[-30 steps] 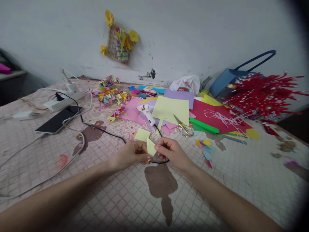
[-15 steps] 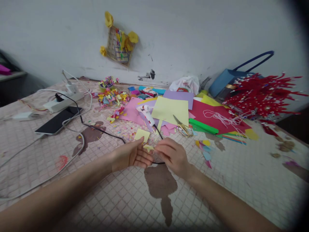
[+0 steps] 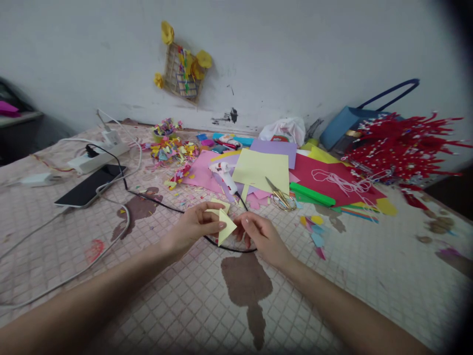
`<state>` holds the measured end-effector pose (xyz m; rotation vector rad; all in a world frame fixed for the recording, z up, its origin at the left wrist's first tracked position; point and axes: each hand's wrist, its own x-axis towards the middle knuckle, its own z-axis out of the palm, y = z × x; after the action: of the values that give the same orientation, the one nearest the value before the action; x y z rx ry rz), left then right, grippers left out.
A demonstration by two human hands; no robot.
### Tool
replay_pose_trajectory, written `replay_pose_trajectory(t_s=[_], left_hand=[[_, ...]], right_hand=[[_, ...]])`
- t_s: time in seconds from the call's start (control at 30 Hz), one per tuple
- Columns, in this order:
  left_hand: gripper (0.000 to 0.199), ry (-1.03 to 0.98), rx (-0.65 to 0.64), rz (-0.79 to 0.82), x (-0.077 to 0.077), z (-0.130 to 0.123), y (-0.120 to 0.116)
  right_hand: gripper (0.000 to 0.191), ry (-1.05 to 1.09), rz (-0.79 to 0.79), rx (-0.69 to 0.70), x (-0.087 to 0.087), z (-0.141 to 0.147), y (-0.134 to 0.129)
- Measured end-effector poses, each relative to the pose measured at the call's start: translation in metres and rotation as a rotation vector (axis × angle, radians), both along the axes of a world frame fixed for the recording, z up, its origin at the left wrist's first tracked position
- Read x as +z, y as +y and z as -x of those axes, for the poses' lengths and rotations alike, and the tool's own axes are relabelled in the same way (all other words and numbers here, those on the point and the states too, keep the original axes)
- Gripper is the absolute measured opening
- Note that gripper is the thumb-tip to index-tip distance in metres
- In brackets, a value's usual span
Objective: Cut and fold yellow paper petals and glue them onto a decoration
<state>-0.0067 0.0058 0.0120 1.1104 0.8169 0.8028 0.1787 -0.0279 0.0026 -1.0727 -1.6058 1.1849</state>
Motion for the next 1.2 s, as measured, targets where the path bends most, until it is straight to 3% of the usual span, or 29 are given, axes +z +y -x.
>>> replay_pose_trajectory(t_s=[0.13,0.4,0.67,1.2], left_hand=[[0.044,0.031,-0.005,-0.055,-0.0009,-0.0008,-0.0008],[0.023,0.123,-0.098,-0.066,-0.0046,-0.0034,-0.0042],[0.026,0.161,-0.137,-0.068,-0.0052,-0.0018,-0.0049],[0.025,0.13,-0.177,-0.069,-0.0038,-0.0006,-0.0059]], right_hand=[[0.031,0.107,0.179,0.066,-0.0022,0.0026,0.0002],[0.022,0.082,0.162,-0.01,-0.0001,0.0019,0.0001],[0.033,0.237,0.296,0.015,0.0,0.0039,0.0006],[0.033,0.261,0.317,0.02,-0.0025,0.0032,0.0008]])
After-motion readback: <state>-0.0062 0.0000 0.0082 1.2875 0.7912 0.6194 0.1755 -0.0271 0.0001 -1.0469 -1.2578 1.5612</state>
